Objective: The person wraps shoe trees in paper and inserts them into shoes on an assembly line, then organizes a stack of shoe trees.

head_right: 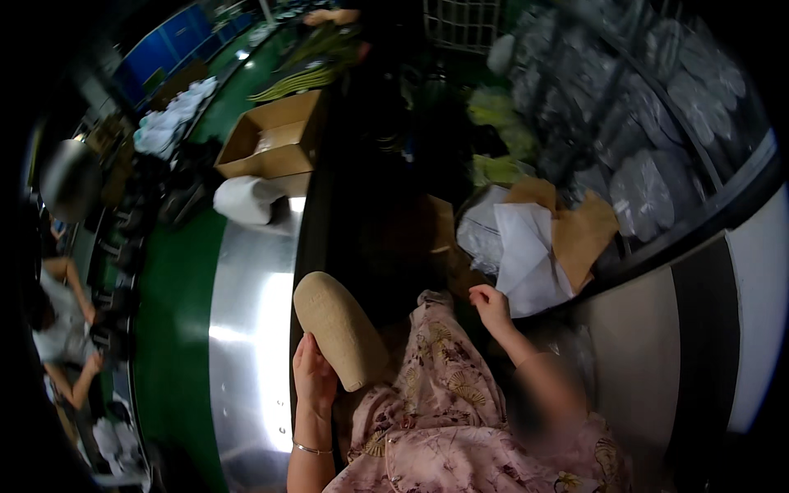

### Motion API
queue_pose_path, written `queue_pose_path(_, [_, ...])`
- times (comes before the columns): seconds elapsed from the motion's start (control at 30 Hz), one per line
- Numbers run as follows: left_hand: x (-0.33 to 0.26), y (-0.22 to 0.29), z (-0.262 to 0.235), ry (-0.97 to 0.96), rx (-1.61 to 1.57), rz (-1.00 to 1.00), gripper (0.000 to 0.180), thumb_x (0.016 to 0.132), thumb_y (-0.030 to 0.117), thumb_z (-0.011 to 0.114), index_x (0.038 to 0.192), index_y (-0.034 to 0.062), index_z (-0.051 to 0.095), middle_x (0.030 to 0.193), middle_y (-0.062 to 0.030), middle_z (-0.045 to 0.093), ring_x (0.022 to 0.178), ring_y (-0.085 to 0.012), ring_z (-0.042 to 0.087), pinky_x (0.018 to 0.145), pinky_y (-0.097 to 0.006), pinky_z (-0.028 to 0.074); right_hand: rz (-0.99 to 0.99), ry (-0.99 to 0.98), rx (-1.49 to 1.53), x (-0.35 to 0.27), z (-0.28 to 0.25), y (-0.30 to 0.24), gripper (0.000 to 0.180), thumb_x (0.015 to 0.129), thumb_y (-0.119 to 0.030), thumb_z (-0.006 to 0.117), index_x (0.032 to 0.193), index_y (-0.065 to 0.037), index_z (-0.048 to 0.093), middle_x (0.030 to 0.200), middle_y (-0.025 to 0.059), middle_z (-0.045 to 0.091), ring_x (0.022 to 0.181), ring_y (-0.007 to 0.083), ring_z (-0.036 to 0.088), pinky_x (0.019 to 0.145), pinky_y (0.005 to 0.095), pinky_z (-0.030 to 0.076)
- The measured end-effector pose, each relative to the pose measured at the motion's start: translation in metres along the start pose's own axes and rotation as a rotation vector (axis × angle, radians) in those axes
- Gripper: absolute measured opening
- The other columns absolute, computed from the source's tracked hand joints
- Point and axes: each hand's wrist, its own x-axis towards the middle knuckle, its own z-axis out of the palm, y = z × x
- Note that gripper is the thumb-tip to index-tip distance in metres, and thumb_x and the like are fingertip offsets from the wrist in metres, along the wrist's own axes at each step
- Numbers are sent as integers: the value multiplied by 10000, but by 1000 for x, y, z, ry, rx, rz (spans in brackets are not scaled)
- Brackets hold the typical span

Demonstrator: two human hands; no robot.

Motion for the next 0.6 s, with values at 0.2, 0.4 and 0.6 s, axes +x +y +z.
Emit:
queue_pose_path(0.2, [45, -33, 27, 23, -8, -228, 278, 970, 302, 422, 1016, 57, 544, 942, -26, 605, 866, -141, 579, 809, -313, 456, -63, 503, -390, 57, -69, 82, 241, 830, -134, 576, 1024, 5, 612, 1004, 212, 612, 949, 339, 591, 813, 376, 464])
queue_pose_path(0.4, [76, -50, 34, 74, 64, -296, 272, 973, 297, 413, 1025, 64, 542, 918, -24, 609, 851, -138, 582, 777, -309, 468, 607, 779, -596, 134, -93, 107, 453, 784, -228, 636, 1135, 37, 524, 1073, 264, 572, 969, 389, 567, 858, 412, 451])
queue_pose_path(0.6, [99, -71, 45, 43, 76, -375, 241, 964, 279, 443, 1026, 66, 537, 906, -16, 604, 809, -123, 581, 715, -280, 474, 678, 819, 189, 147, -128, 189, 384, 762, -142, 652, 1077, 42, 533, 983, 202, 603, 862, 274, 604, 714, 375, 483])
